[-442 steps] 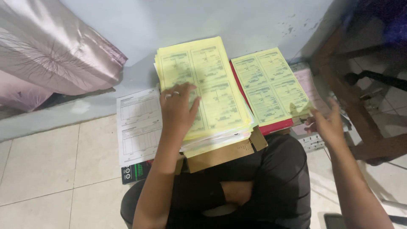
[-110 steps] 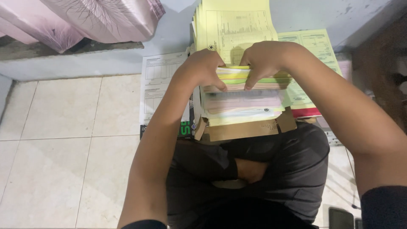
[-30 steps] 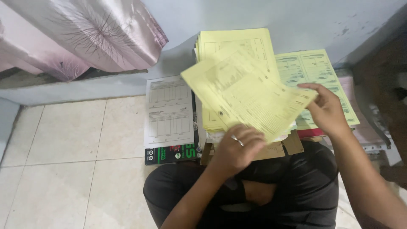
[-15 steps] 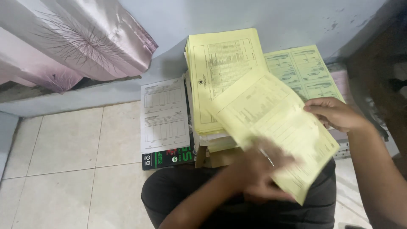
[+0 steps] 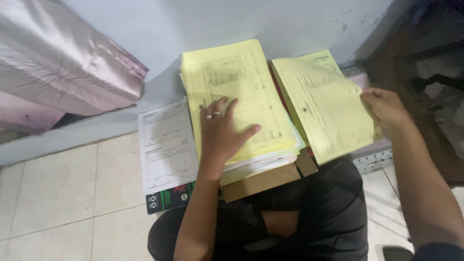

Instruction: The person sorts and organizes stacks of yellow printed forms by hand, picking up individual sheets and placing them onto existing stacks, then aligning the papers within the stacks.

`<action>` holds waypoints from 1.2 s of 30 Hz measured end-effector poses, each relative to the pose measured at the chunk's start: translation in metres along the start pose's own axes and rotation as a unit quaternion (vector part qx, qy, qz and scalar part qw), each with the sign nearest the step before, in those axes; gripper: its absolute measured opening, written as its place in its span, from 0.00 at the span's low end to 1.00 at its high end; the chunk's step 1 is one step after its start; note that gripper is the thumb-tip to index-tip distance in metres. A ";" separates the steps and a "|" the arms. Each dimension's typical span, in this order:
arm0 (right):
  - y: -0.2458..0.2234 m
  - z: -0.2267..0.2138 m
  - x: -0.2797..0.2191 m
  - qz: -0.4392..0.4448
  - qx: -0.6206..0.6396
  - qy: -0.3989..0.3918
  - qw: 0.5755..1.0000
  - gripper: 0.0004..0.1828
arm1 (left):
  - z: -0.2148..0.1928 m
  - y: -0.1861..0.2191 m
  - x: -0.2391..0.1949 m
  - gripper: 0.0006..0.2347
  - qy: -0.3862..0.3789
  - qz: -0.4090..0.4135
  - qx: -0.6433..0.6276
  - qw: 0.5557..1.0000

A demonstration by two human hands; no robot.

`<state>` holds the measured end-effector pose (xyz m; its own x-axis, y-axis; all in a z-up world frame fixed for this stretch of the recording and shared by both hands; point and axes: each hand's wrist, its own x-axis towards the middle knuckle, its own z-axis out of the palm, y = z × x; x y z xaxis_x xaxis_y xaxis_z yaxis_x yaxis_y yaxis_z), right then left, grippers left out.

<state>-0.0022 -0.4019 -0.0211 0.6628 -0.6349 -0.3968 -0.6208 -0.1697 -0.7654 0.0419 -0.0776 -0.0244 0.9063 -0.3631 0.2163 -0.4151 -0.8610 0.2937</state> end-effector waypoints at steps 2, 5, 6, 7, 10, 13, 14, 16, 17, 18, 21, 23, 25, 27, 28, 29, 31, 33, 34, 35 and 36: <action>0.022 -0.004 0.033 -0.031 -0.019 0.005 0.999 0.12 | 0.002 0.000 -0.003 0.34 -0.001 0.006 -0.010 1.000; 0.034 -0.004 0.055 -0.062 -0.041 0.014 0.997 0.12 | 0.000 0.002 -0.003 0.32 0.005 0.011 -0.021 1.000; 0.035 -0.003 0.058 -0.063 -0.042 0.021 0.997 0.12 | -0.001 0.002 -0.003 0.31 0.013 0.010 -0.024 1.000; 0.045 -0.002 0.073 -0.060 -0.041 0.023 0.997 0.12 | 0.001 0.002 -0.004 0.31 0.010 0.013 -0.025 1.000; 0.060 0.002 0.103 -0.121 -0.056 0.006 0.991 0.11 | 0.004 0.001 -0.003 0.30 0.027 0.019 -0.021 0.999; 0.057 0.007 0.112 -0.098 -0.111 0.015 0.989 0.13 | 0.004 0.001 -0.003 0.29 0.020 0.012 -0.012 1.000; 0.060 0.009 0.119 -0.114 -0.097 0.010 0.989 0.14 | 0.004 0.001 -0.002 0.29 0.014 0.007 -0.013 1.000; 0.066 0.013 0.131 -0.130 -0.084 0.004 0.988 0.16 | 0.003 0.000 -0.002 0.29 0.009 0.002 -0.013 1.000; 0.069 0.015 0.135 -0.145 -0.077 0.005 0.986 0.13 | 0.003 0.001 -0.003 0.29 0.009 0.002 -0.017 1.000; 0.072 0.016 0.139 -0.160 -0.070 0.006 0.985 0.11 | 0.003 0.001 -0.002 0.29 0.010 0.003 -0.021 1.000; 0.048 0.019 0.111 -0.112 -0.091 0.019 0.989 0.13 | 0.002 0.002 -0.003 0.28 0.018 0.002 -0.026 1.000; 0.056 0.021 0.120 -0.127 -0.075 0.019 0.989 0.12 | 0.004 0.000 -0.003 0.28 0.022 0.009 -0.025 0.999; 0.059 0.022 0.127 -0.143 -0.060 0.020 0.988 0.11 | 0.005 0.000 -0.003 0.28 0.029 0.016 -0.024 0.999; 0.059 0.023 0.130 -0.136 -0.067 0.020 0.988 0.12 | 0.004 0.000 -0.003 0.28 0.024 0.007 -0.027 0.999; 0.059 0.024 0.131 -0.136 -0.067 0.019 0.988 0.12 | 0.004 0.000 -0.004 0.28 0.023 0.006 -0.027 0.999; 0.059 0.024 0.131 -0.144 -0.062 0.014 0.988 0.11 | 0.003 0.001 -0.004 0.28 0.023 0.007 -0.030 0.999; 0.058 0.024 0.131 -0.150 -0.057 0.010 0.987 0.11 | 0.003 0.001 -0.003 0.28 0.021 0.008 -0.033 0.999; 0.056 0.025 0.129 -0.140 -0.054 0.015 0.989 0.10 | 0.003 0.000 -0.004 0.28 0.022 0.009 -0.028 0.999; 0.055 0.026 0.128 -0.140 -0.054 0.015 0.989 0.10 | 0.003 0.000 -0.003 0.28 0.022 0.008 -0.028 0.999; 0.054 0.026 0.127 -0.138 -0.057 0.011 0.989 0.10 | 0.003 0.001 -0.003 0.28 0.026 0.010 -0.033 0.999; 0.053 0.027 0.126 -0.136 -0.059 0.007 0.989 0.10 | 0.003 0.001 -0.003 0.28 0.030 0.013 -0.038 0.999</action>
<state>0.0600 -0.4708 -0.1253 0.8064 -0.5643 -0.1769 -0.4660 -0.4223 -0.7775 0.0389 -0.0781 -0.0281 0.8898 -0.3612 0.2787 -0.4452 -0.8210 0.3574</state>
